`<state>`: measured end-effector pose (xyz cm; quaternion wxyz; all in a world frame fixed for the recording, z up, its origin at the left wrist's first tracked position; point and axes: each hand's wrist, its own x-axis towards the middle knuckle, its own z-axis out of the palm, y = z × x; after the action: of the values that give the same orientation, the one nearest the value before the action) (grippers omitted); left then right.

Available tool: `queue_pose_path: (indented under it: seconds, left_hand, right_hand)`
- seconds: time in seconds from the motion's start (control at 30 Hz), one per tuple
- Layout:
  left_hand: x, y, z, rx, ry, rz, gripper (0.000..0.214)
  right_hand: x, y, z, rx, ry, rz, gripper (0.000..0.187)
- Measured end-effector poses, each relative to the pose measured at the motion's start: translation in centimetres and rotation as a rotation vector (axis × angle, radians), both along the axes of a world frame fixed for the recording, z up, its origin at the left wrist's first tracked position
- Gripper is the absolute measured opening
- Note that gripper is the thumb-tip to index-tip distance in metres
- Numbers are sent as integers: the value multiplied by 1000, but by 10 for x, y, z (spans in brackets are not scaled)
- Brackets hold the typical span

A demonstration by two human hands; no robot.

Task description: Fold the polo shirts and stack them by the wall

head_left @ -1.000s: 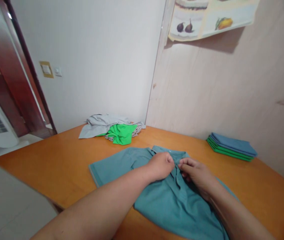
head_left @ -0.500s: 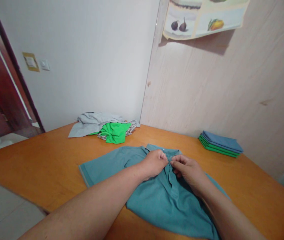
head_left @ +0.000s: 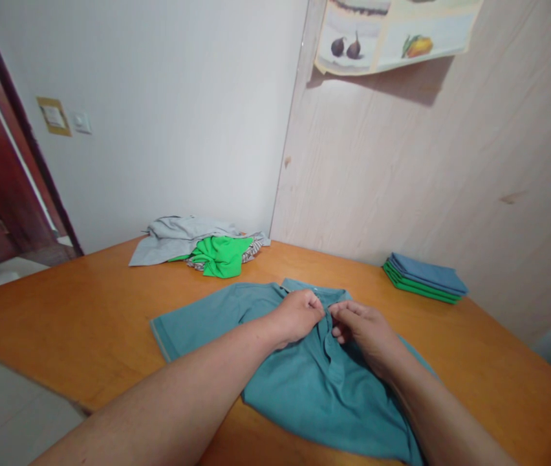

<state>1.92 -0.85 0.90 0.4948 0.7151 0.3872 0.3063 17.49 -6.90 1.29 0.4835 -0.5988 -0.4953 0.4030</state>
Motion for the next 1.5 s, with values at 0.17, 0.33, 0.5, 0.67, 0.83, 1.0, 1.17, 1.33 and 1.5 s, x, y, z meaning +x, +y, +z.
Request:
queue_pose_path:
  seconds: [0.17,0.33,0.5,0.67,0.83,1.0,1.17,1.33,1.5]
  left_hand:
    - [-1,0,-3,-25,6,-35,7]
    - [-1,3,-5,-76,-78,-91,6]
    - [-2,2,1,-208,-146,-112,1]
    - [-2,-1,2,-231,-127,-62,2]
    - [-1,-1,1,-227,-104,-41,7]
    - [0,1,-2,-200,-102,-38,14]
    - [3,2,-6,-160,-142,-10,24]
    - [3,0,-2,-202,-194,3,30]
    - [1,-1,2,-277,-215,-1,34]
  right_hand:
    - [3,1,-3,-26,52,40,21]
    - [3,2,-6,9,-42,71,19]
    - [0,2,-6,51,-157,66,18]
    - [-2,2,-10,145,-333,82,12]
    - [-2,1,-12,136,-403,87,8]
    - [-2,0,-11,129,-415,87,7]
    - [-5,-1,-9,136,-428,88,6]
    - [-7,-3,-7,149,-408,72,8]
    - [-5,0,-10,149,-393,80,7]
